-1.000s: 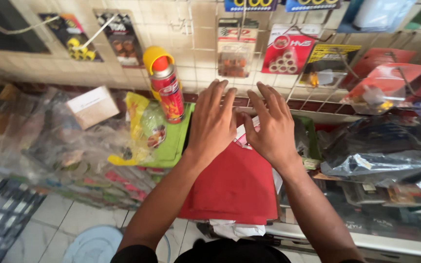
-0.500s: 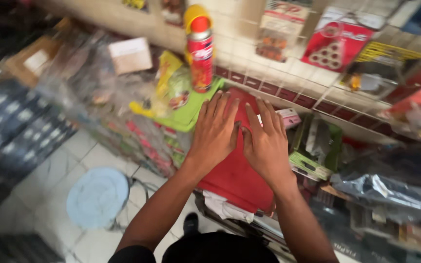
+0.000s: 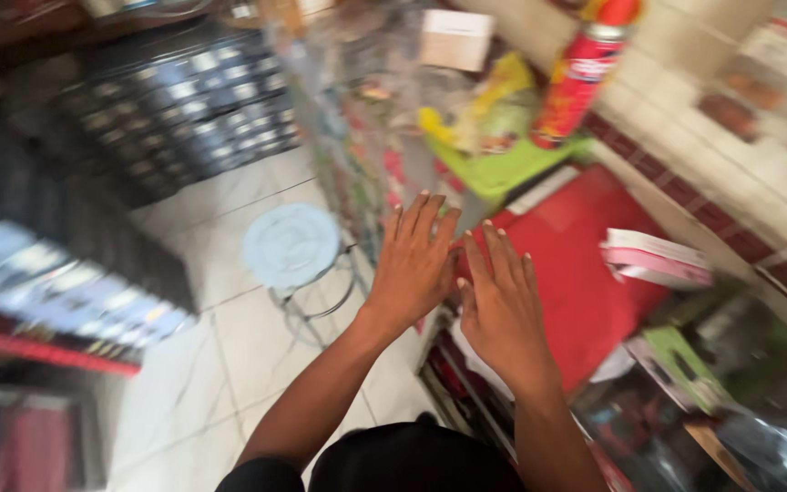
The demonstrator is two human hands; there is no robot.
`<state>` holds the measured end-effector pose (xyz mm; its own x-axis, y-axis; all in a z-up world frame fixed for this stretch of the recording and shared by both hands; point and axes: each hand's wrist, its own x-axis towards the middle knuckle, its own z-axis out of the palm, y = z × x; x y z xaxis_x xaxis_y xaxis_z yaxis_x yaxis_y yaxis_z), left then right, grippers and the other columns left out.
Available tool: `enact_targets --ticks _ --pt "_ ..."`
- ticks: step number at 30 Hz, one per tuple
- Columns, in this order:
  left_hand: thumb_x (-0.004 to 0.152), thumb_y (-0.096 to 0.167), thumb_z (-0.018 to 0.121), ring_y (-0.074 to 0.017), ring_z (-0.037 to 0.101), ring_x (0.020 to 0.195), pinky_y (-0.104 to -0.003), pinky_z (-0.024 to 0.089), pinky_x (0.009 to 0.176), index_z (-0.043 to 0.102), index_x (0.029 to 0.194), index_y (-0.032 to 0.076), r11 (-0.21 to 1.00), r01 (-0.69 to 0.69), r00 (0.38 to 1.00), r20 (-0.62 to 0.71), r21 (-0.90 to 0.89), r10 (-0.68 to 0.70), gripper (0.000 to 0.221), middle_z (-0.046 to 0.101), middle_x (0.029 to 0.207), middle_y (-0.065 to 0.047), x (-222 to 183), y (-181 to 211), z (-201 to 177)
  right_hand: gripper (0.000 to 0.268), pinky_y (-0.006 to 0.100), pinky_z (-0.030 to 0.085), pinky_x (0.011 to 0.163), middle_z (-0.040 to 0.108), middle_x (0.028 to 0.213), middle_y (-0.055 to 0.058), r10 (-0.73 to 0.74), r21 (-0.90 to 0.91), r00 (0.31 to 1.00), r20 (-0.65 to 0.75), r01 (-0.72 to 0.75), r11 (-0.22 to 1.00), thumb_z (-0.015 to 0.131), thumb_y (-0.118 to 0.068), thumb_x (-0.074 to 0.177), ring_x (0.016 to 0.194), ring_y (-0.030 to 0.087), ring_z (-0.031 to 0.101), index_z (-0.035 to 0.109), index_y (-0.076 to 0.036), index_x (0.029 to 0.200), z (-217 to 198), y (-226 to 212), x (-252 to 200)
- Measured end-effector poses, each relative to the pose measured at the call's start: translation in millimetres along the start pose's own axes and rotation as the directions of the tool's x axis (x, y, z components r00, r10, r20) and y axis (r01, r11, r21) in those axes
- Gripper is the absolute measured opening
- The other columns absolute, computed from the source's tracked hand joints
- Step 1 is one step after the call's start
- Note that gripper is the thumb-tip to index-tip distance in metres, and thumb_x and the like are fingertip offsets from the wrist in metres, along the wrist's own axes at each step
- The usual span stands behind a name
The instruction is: The person picks up a small package of parts from a glass display counter and hangs it on a hook on a wall-mounted wire rack among other similar packages.
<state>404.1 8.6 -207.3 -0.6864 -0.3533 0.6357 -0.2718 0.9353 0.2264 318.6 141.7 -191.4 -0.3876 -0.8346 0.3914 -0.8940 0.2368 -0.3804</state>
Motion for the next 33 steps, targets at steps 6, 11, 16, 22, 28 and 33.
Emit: enact_targets --ticks 6,11,16,22,28,33 --pt "0.089 0.017 0.072 -0.0416 0.041 0.143 -0.060 0.032 0.117 0.052 0.138 0.000 0.976 0.203 0.978 -0.073 0.074 -0.198 0.055 0.049 0.146 -0.023 -76.9 -19.1 -43.0 0.059 0.062 0.027 0.115 0.038 0.157 0.025 -0.190 0.090 0.979 0.072 0.183 0.979 0.058 -0.011 0.093 0.145 0.044 0.035 0.043 -0.001 0.150 33.1 -42.0 -7.3" --pt "0.087 0.016 0.072 -0.0417 0.037 0.145 -0.062 0.030 0.115 0.052 0.139 0.002 0.888 0.424 0.905 -0.069 0.177 -0.419 0.057 0.047 0.149 -0.024 -161.5 -17.8 -87.6 0.058 0.057 0.029 0.116 0.041 0.155 0.026 -0.360 0.185 0.924 0.128 0.334 0.924 0.058 -0.010 0.094 0.143 0.044 0.038 0.045 0.000 0.149 65.7 -87.7 -36.2" --pt "0.089 0.019 0.072 -0.0416 0.033 0.147 -0.065 0.028 0.114 0.050 0.140 0.003 0.770 0.608 0.793 -0.121 0.191 -0.597 0.057 0.044 0.150 -0.023 -240.6 9.4 -119.9 0.058 0.054 0.033 0.115 0.044 0.153 0.025 -0.455 0.257 0.872 0.183 0.404 0.878 0.063 -0.011 0.092 0.139 0.042 0.043 0.048 -0.002 0.147 79.6 -129.3 -83.0" --pt "0.091 0.020 0.071 -0.0416 0.032 0.148 -0.067 0.027 0.115 0.050 0.140 0.004 0.667 0.718 0.696 -0.198 0.197 -0.691 0.056 0.042 0.152 -0.023 -311.6 51.7 -141.8 0.056 0.055 0.034 0.110 0.047 0.151 0.022 -0.541 0.287 0.806 0.240 0.473 0.833 0.066 -0.008 0.091 0.138 0.039 0.045 0.050 -0.003 0.145 83.9 -160.3 -140.2" --pt "0.091 0.020 0.071 -0.0419 0.031 0.148 -0.067 0.027 0.115 0.050 0.140 0.005 0.533 0.818 0.575 -0.288 0.217 -0.766 0.056 0.041 0.153 -0.023 -363.7 100.4 -169.8 0.056 0.051 0.039 0.108 0.049 0.149 0.023 -0.686 0.403 0.688 0.235 0.573 0.713 0.065 -0.007 0.090 0.137 0.039 0.047 0.052 -0.002 0.143 79.6 -190.0 -183.3" --pt "0.093 0.020 0.070 -0.0419 0.031 0.149 -0.066 0.028 0.115 0.050 0.143 0.004 0.423 0.877 0.481 -0.440 0.228 -0.759 0.056 0.039 0.156 -0.023 -390.6 137.7 -191.2 0.055 0.051 0.038 0.109 0.049 0.150 0.024 -0.814 0.476 0.553 0.180 0.675 0.564 0.066 -0.008 0.090 0.138 0.039 0.047 0.053 -0.001 0.143 75.9 -213.4 -201.6"
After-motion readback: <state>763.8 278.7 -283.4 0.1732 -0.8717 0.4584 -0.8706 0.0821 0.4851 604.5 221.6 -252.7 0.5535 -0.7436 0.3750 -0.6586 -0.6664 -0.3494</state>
